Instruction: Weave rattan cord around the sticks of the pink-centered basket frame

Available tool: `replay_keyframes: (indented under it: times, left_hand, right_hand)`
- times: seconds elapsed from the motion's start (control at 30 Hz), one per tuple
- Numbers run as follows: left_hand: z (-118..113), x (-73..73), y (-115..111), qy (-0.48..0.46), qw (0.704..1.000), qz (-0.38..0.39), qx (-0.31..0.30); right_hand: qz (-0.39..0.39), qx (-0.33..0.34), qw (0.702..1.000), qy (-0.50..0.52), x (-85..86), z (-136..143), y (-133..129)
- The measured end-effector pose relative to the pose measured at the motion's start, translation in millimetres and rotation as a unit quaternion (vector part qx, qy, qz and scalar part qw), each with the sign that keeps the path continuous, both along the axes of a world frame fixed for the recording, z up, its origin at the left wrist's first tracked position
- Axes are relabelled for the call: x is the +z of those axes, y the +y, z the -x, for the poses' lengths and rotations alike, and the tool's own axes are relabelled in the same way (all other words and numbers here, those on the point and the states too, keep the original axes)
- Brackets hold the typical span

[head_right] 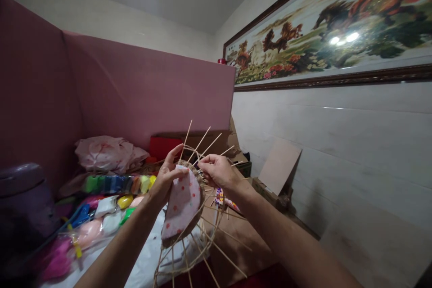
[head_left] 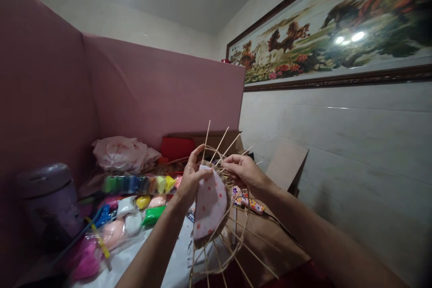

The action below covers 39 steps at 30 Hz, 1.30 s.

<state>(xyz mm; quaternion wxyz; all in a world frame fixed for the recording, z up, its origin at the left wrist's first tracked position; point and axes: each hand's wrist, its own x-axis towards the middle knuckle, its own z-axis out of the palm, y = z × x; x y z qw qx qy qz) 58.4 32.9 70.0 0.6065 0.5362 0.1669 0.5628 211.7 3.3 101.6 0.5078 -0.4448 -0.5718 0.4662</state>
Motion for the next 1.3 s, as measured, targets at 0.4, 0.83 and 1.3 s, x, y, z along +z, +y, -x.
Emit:
replay_keyframes:
  times: [0.4,0.83,1.3]
  left_hand:
    - [0,-2.6,3,0.003,0.999,-0.037,0.03]
    - [-3,-1.0,0,0.004,0.997,-0.05,0.055]
    - [-6,3.1,-4,0.007,0.998,0.039,0.045]
  right_hand:
    - [-0.094,-0.049,0.986,-0.129,-12.6,-13,11]
    - [-0.102,-0.083,0.982,-0.138,-4.3,-11,0]
    - [-0.079,-0.083,0.988,-0.106,-7.5,-9,0]
